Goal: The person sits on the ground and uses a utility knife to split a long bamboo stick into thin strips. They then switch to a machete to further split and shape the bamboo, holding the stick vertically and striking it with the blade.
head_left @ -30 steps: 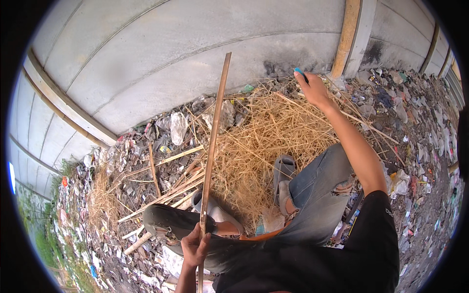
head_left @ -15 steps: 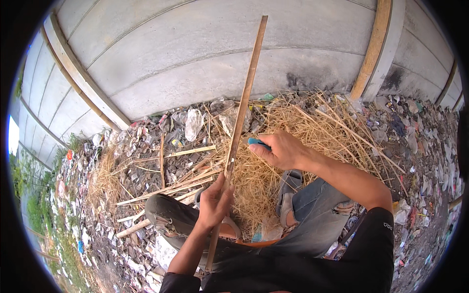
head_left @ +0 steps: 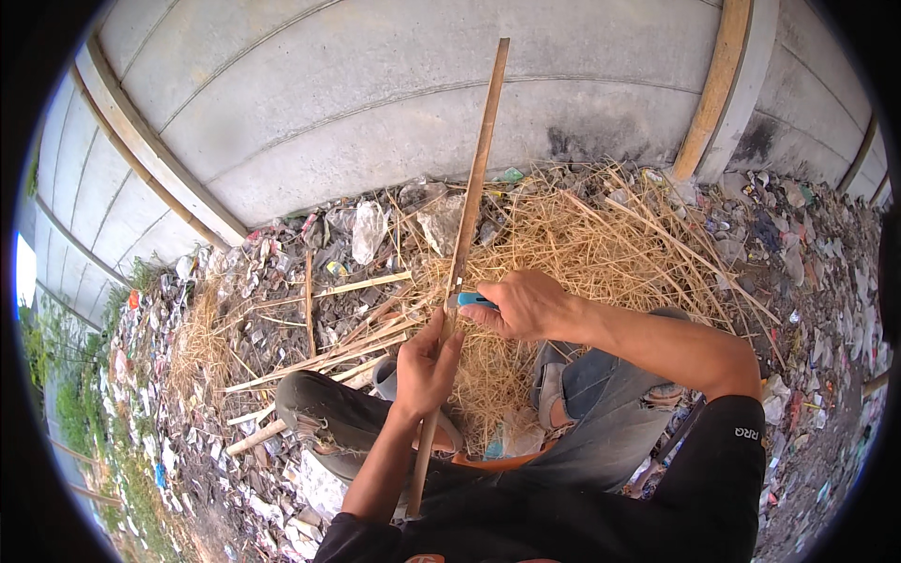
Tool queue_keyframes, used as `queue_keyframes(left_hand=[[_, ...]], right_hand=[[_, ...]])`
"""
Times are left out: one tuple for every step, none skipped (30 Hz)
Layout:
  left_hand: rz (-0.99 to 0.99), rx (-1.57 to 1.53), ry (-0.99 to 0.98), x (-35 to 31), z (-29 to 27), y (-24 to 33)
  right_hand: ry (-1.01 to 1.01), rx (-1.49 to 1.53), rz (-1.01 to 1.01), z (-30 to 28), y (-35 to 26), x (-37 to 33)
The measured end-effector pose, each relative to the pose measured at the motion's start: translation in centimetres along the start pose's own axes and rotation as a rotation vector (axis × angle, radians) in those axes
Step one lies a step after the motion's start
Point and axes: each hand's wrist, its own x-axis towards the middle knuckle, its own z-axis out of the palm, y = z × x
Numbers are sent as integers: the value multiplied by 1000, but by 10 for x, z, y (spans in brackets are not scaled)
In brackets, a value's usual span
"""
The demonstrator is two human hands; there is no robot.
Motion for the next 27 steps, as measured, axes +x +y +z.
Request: queue_keyframes(left_hand=[[-5, 2, 0, 0, 1, -1], [-12, -6, -12, -2, 1, -3], [-17, -9, -27, -2, -3, -4], [-21, -12, -42, -3, -5, -5], [1, -34, -36, -3, -6, -5], [23, -56, -31, -2, -7, -4], [46, -83, -29, 0, -7, -4], [6, -99, -72, 2, -11, -3], [-19, -68, -96, -2, -14, -3], [-47, -31, -113, -12, -19, -4], [-71, 2, -133, -23, -24, -7], [-26, 64, -139, -34, -26, -10], [-33, 34, -152, -40, -30, -11], [-43, -3, -161, -47, -31, -10], [-53, -39, -170, -54, -34, -12], [-99, -26, -166, -63, -41, -19], [-100, -6, -205, -75, -51, -24], [-102, 14, -250, -88, -63, -26], [-101, 36, -296, -99, -75, -28], [-146, 53, -322, -110, -86, -25], [-192, 67, -345, -121, -95, -20], [-246, 83, -363, -129, -102, -15], [-215, 43, -347, -131, -105, -10], [-187, -1, -331, -134, -105, -4], [-185, -30, -317, -136, -110, -8], [-190, -65, -300, -141, -111, -12], [-220, -54, -318, -146, -119, -20]], right_hand=[[1, -36, 5, 3, 5, 1], [1, -71, 11, 5, 8, 2], [4, -76, -15, 6, 10, 3], [7, -81, -41, 7, 11, 4], [10, -85, -67, 8, 13, 6], [1, -129, -63, 10, 15, 9], [-11, -175, -56, 11, 18, 12], [-22, -222, -48, 11, 24, 15], [54, -172, 67, 4, 36, 21], [130, -113, 175, -6, 50, 31], [148, -148, 220, -26, 61, 35], [171, -189, 274, -45, 71, 35], [186, -209, 305, -49, 79, 37], [193, -232, 333, -49, 87, 37], [201, -255, 361, -51, 96, 36], [241, -230, 411, -57, 103, 34], [288, -208, 455, -65, 109, 35], [335, -185, 505, -75, 117, 32], [370, -206, 549, -87, 130, 26], [405, -232, 594, -99, 146, 16], [437, -257, 636, -106, 154, 10], [331, -366, 640, -106, 151, 8], [348, -363, 630, -102, 148, 10], [359, -361, 622, -96, 142, 13], [371, -360, 613, -91, 136, 16], [343, -372, 628, -91, 135, 18], [415, -291, 743, -94, 146, 18]])
